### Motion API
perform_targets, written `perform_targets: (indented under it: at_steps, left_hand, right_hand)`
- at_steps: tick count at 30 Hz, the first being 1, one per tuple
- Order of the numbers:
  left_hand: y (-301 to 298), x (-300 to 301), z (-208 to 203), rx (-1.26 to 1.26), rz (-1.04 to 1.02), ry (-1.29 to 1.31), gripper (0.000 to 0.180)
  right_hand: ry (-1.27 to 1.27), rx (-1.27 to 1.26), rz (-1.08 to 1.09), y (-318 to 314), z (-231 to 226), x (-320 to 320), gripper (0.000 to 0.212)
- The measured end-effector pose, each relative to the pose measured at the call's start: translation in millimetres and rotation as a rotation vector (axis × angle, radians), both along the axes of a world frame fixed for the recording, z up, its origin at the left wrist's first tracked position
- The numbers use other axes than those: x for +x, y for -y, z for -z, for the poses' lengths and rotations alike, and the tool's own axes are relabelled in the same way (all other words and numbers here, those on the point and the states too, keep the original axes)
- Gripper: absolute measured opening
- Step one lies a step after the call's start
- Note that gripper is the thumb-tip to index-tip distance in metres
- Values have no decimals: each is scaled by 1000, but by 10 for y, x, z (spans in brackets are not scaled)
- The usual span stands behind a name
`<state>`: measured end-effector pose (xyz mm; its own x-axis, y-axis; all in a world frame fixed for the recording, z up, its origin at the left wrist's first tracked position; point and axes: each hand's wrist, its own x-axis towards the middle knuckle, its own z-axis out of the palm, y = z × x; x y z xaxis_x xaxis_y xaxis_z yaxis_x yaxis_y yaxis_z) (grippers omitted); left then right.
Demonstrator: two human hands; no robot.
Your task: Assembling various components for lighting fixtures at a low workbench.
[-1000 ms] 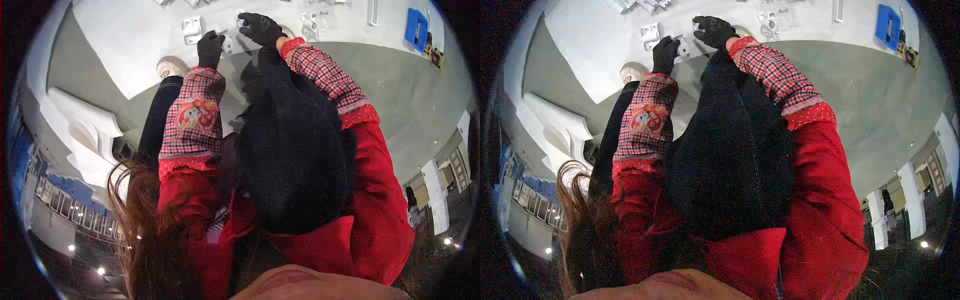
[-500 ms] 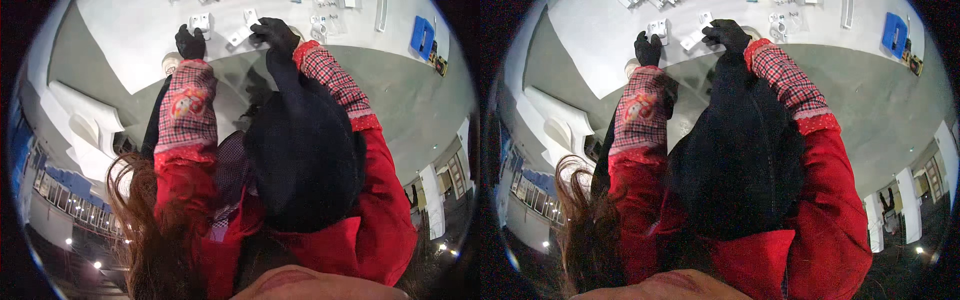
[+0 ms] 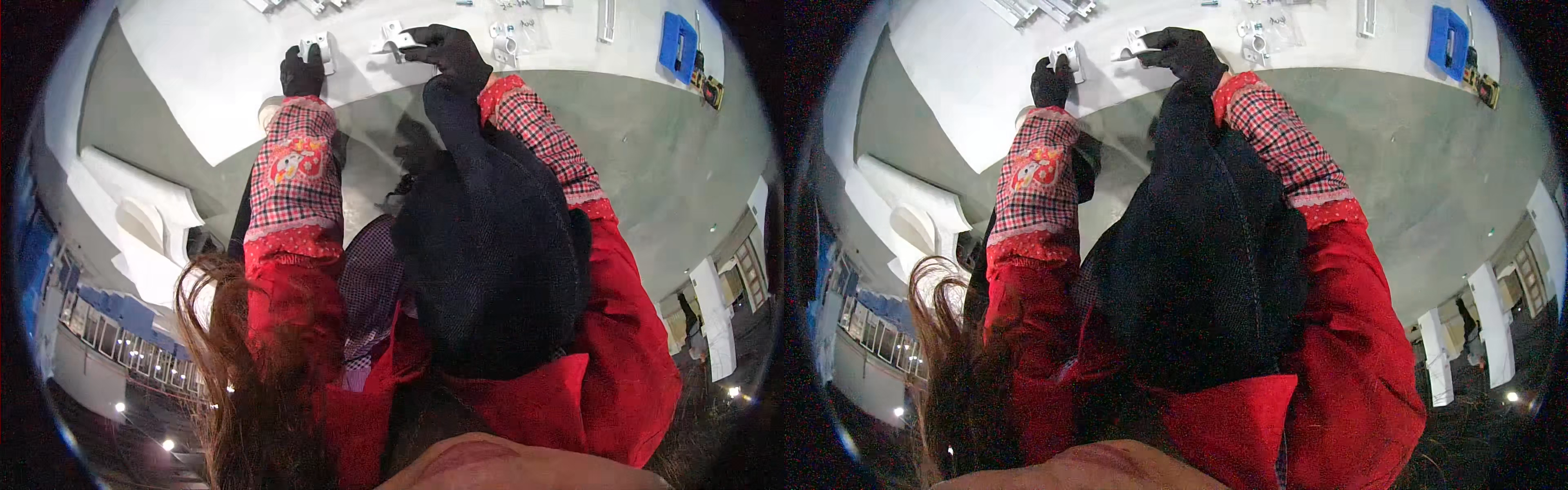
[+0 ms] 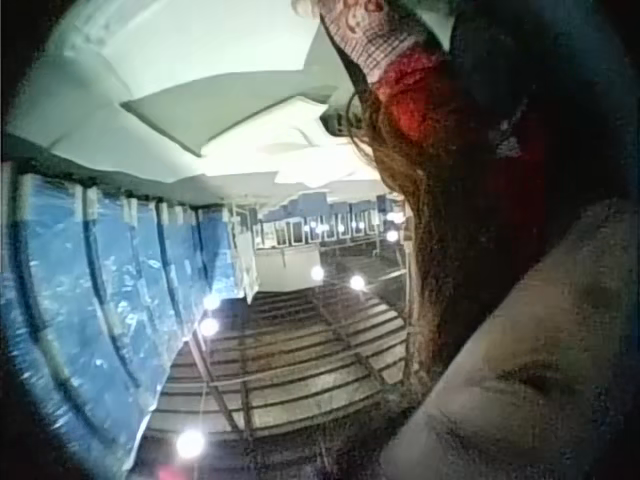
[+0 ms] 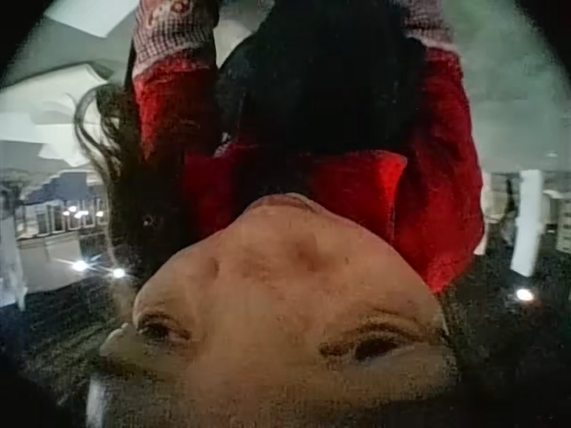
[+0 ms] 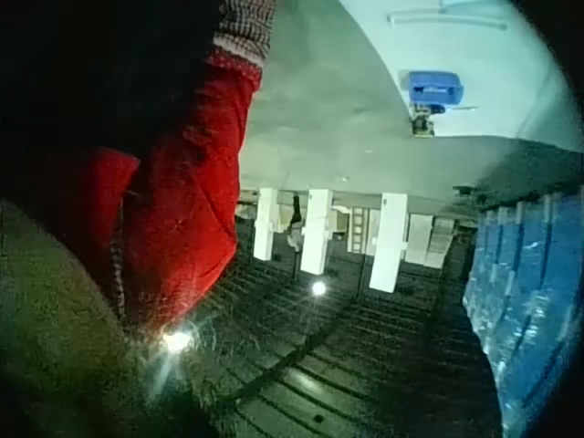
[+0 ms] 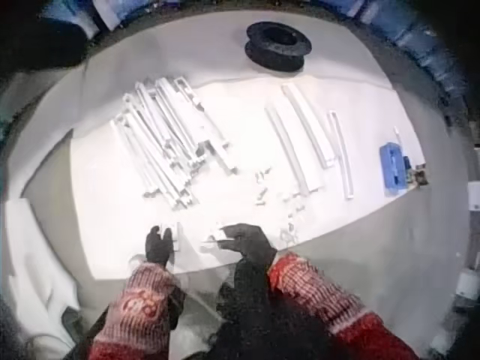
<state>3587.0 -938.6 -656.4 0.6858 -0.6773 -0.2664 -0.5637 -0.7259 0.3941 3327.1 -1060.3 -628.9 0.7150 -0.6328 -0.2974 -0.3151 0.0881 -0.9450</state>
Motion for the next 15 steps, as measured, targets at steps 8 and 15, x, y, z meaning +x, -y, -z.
perform_targets:
  at_steps: [8, 15]
  left_hand:
    - [-239, 583, 649, 102, 357, 298, 30]
    - [-158, 268, 47, -309, 87, -199, 31]
  right_hand:
    - [363, 2, 49, 26, 50, 29, 30]
    - [232, 51, 119, 98, -117, -49, 33]
